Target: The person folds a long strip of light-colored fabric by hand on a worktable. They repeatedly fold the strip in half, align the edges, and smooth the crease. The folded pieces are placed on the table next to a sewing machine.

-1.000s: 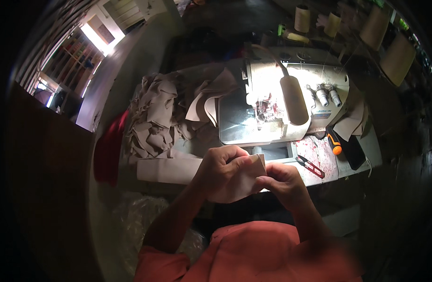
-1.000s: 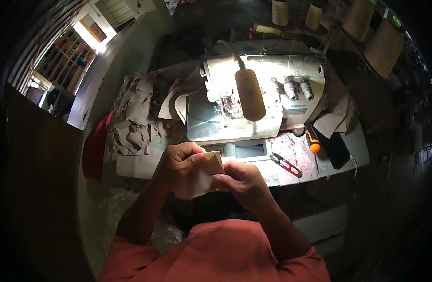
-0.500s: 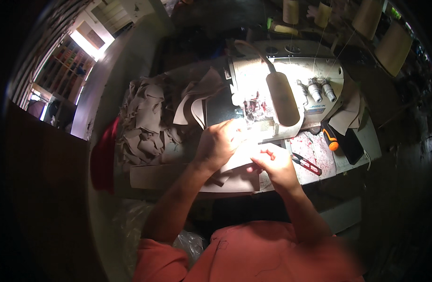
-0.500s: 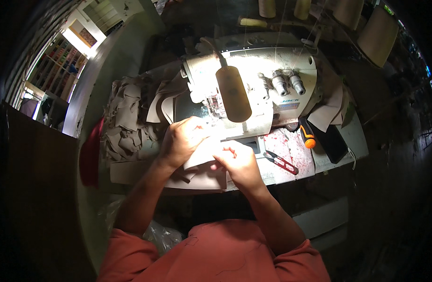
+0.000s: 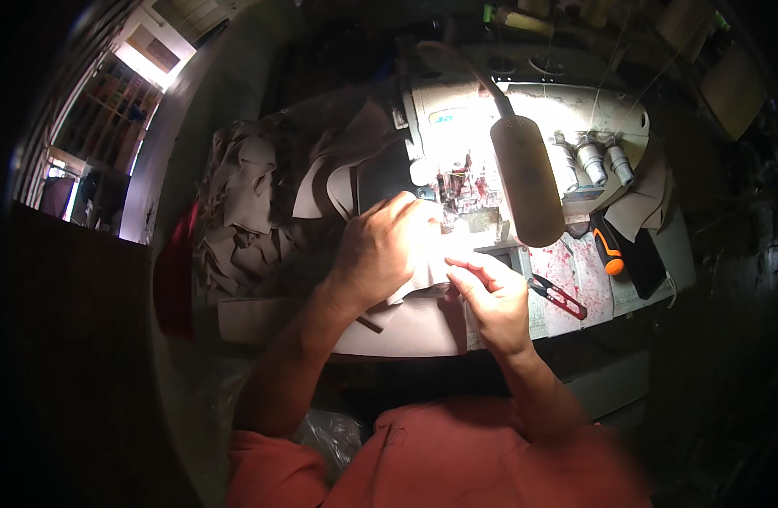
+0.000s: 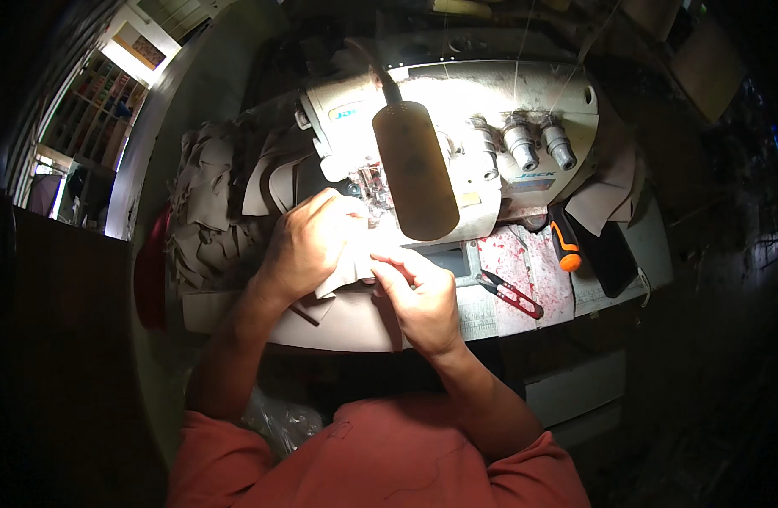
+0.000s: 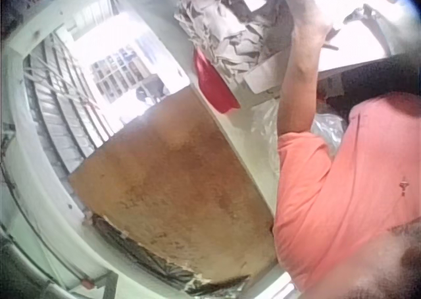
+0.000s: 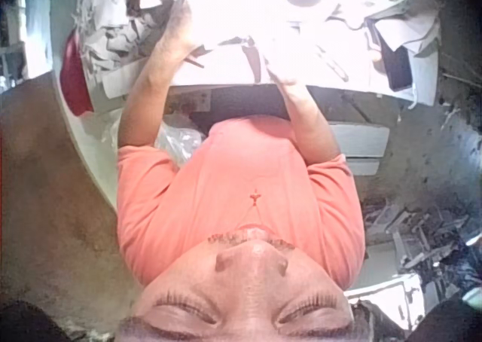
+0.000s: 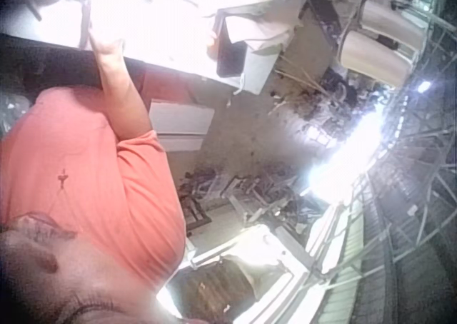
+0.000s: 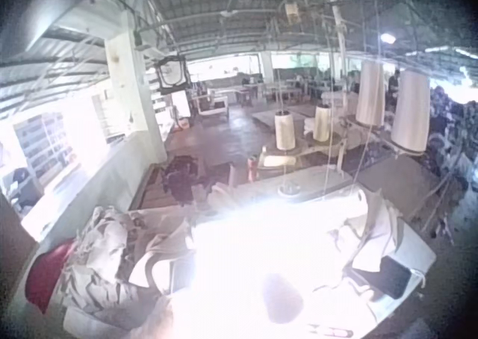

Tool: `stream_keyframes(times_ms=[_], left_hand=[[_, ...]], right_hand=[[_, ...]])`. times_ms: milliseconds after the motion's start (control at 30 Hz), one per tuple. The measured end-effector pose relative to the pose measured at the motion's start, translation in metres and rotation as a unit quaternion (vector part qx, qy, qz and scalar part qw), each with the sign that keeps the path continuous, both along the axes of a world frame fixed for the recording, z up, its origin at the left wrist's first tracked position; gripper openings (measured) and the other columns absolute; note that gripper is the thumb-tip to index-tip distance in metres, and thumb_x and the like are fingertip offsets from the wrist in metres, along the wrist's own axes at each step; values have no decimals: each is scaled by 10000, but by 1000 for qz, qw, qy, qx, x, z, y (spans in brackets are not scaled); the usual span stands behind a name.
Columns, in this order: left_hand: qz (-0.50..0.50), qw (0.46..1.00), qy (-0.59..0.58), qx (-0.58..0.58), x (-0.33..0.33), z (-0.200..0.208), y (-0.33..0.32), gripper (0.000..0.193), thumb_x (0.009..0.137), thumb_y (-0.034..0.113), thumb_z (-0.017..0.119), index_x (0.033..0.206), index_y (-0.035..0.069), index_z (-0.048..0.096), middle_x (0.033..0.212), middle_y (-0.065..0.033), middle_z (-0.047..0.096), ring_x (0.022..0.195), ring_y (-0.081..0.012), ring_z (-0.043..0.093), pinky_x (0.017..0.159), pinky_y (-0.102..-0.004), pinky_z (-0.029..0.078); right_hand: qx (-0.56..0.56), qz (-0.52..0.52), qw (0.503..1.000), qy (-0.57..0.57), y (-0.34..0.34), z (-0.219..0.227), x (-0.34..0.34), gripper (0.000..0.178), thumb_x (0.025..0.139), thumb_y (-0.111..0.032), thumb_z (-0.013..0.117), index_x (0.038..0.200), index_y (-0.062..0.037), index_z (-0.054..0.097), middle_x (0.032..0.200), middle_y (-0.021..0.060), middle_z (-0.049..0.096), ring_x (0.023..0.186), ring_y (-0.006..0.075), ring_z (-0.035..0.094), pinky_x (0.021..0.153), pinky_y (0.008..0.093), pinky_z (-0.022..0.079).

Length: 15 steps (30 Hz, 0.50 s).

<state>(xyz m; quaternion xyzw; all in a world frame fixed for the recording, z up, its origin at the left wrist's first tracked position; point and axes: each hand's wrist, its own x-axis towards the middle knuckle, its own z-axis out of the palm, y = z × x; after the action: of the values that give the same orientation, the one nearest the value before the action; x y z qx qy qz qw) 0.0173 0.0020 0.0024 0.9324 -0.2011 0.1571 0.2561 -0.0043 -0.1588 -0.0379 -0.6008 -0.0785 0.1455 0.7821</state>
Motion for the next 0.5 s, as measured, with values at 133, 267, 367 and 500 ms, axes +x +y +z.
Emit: stream_keyframes(times_ms=[133, 267, 367, 500], left_hand=[[2, 996, -81, 47, -9, 2, -3, 144, 695, 24, 533, 830, -12, 566, 842, -139, 549, 831, -277, 545, 738, -362, 438], [18, 997, -38, 69, -26, -10, -4, 202, 702, 17, 509, 887, -42, 562, 968, -196, 549, 972, -293, 524, 849, -386, 408], [28, 998, 50, 10, 0, -21, 16, 280, 705, 8, 499, 976, -58, 531, 1044, -237, 520, 1031, -317, 499, 884, -385, 395], [76, 948, 245, 191, 41, 2, 18, 350, 747, 103, 523, 1081, -1, 513, 997, -214, 558, 898, -280, 571, 811, -371, 453]], right_hand=[[-10, -21, 1000, -17, 3, -3, 2, 183, 802, -14, 544, 967, 57, 577, 807, 96, 630, 673, 93, 583, 595, 206, 483], [-45, -11, 998, -48, 3, -4, 2, 193, 819, -8, 515, 993, 62, 559, 811, 112, 622, 703, 125, 593, 634, 216, 471], [-78, -20, 994, -76, -5, -6, -1, 181, 829, 6, 487, 986, 60, 560, 785, 115, 621, 688, 120, 585, 653, 223, 469], [-54, -61, 996, -22, -28, -19, -4, 142, 827, -24, 504, 942, 48, 546, 758, 82, 611, 693, 99, 571, 652, 219, 461]])
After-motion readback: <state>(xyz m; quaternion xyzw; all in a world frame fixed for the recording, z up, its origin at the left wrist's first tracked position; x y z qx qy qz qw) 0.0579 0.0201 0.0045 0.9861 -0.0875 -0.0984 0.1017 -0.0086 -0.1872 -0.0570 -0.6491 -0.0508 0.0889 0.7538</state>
